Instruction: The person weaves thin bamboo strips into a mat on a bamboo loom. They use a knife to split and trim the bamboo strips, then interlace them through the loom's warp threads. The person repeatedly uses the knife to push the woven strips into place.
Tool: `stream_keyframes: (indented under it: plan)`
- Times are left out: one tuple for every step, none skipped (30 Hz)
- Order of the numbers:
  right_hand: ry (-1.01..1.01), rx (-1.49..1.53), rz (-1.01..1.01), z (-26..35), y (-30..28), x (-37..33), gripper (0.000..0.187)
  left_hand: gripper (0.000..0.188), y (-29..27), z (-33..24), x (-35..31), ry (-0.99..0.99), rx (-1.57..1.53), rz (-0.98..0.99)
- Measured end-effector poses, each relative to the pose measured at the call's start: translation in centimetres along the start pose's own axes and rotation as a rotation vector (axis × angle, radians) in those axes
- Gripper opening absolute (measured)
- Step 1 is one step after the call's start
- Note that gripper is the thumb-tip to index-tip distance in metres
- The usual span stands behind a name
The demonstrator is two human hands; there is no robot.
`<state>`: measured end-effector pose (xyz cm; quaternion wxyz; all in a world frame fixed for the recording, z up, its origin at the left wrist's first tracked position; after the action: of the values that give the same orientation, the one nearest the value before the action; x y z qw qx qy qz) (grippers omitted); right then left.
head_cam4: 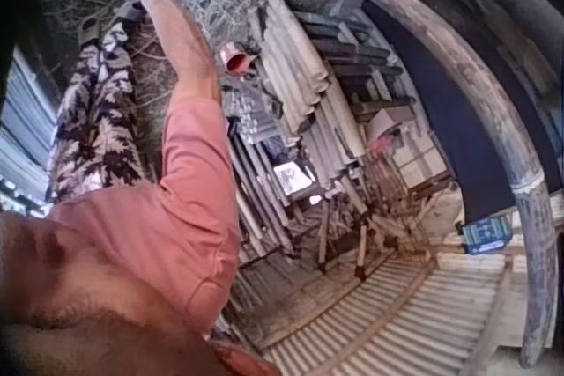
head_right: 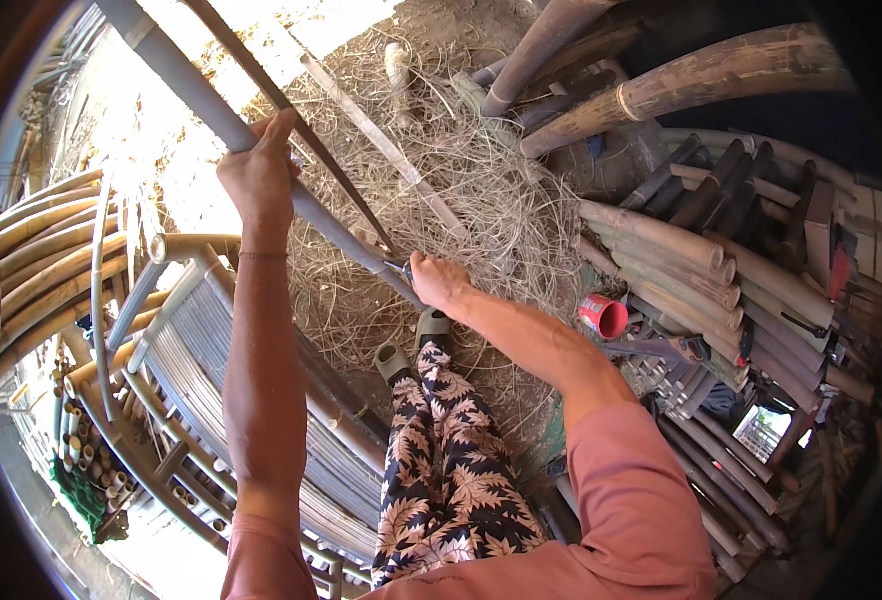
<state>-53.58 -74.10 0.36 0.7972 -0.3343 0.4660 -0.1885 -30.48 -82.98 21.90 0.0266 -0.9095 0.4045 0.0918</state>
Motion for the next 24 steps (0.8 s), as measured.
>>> stream_keyframes:
  plan:
    - [-0.03,-0.033,-0.021,0.7,0.0,0.0,0.041,0.02,-0.5,-0.1,-0.3,-0.003,0.039,-0.006]
    - [0.002,0.116,0.022,0.9,0.4,0.1,0.036,0.021,-0.6,-0.3,-0.8,0.043,0.039,-0.018]
    - [-0.006,0.286,0.019,1.9,0.4,-0.1,0.037,0.02,-1.2,-0.3,-1.4,0.053,0.053,-0.026]
    - [-0.012,0.45,0.017,2.8,0.4,-0.4,0.038,0.019,-1.8,-0.5,-2.1,0.062,0.061,-0.037]
    - [-0.017,0.614,0.018,3.6,0.7,-0.9,0.04,0.018,-2.4,-0.6,-2.6,0.069,0.07,-0.049]
    - [-0.11,0.677,-0.096,3.8,0.9,-1.7,0.034,0.018,-3.0,-0.8,-2.8,0.077,0.072,-0.08]
    - [0.03,0.604,0.033,1.0,4.5,-0.8,0.032,0.021,-2.8,-0.9,-2.4,0.097,0.057,-0.066]
    - [0.183,0.538,0.16,-2.9,10.1,-0.2,0.029,0.023,-2.5,-1.0,-2.3,0.109,0.044,-0.036]
    - [0.327,0.461,0.3,-5.5,14.1,-0.5,0.027,0.026,-2.5,-0.8,-2.3,0.116,0.032,-0.022]
    - [0.375,0.425,0.325,-6.0,14.5,-0.4,0.026,0.025,-2.7,-1.1,-2.4,0.09,0.107,-0.028]
    - [0.423,0.39,0.349,-6.3,15.0,-0.7,0.024,0.026,-3.0,-0.7,-2.0,0.133,0.093,-0.044]
    - [0.427,0.508,0.283,-6.5,16.1,-1.9,0.024,0.026,-3.5,-0.8,-2.2,0.13,0.072,-0.057]
    - [0.415,0.74,0.264,-6.8,16.9,-2.3,0.021,0.026,-3.9,-0.8,-2.2,0.128,0.05,-0.069]
    - [0.409,0.873,0.369,-6.7,18.4,-2.5,0.02,0.024,-5.2,-0.1,-1.7,0.098,-0.031,-0.097]
    - [0.397,1.004,0.462,-6.3,18.7,-2.4,0.019,0.02,-5.6,-0.7,-1.7,0.139,0.022,-0.11]
    - [0.381,0.829,0.492,-6.6,18.7,-2.3,0.017,0.019,-5.4,-0.5,-2.2,0.115,0.013,-0.112]
    - [0.326,0.651,0.381,-7.2,17.7,-1.7,0.019,0.019,-5.1,-0.4,-2.6,0.092,0.005,-0.114]
    - [0.267,0.483,0.278,-6.7,16.3,-1.4,0.02,0.018,-5.4,-0.3,-2.4,0.087,0.01,-0.118]
    - [0.218,0.314,0.177,-6.7,15.3,-1.7,0.023,0.018,-5.5,-0.3,-2.5,0.072,0.012,-0.116]
    - [0.247,-0.099,0.186,-7.4,15.1,-1.1,0.03,0.018,-5.7,-0.2,-2.6,0.059,0.012,-0.114]
    - [0.047,-0.433,0.112,-6.7,13.4,-0.3,0.033,0.016,-6.2,-0.1,-2.4,0.042,-0.095,-0.114]
    - [0.047,-0.456,0.097,-6.3,12.9,-0.3,0.034,0.016,-6.6,-0.3,-2.4,0.054,-0.092,-0.113]
    - [0.046,-0.481,0.08,-5.7,12.4,-0.3,0.036,0.016,-7.1,-0.7,-2.5,0.068,-0.091,-0.113]
    - [0.105,-0.416,0.154,-6.0,14.0,-0.6,0.033,0.013,-6.8,-1.4,-3.6,0.046,-0.02,-0.105]
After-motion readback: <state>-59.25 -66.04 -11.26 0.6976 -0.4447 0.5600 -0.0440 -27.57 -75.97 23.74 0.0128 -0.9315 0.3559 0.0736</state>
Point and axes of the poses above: each hand's wrist, its own x-axis towards the middle knuckle, its own y-axis out of the palm, z = x × y, the point moved 7 cm from there along x, towards the middle knuckle, and after that the axes turned 2 degrees about -y, right-handed, at the moved point
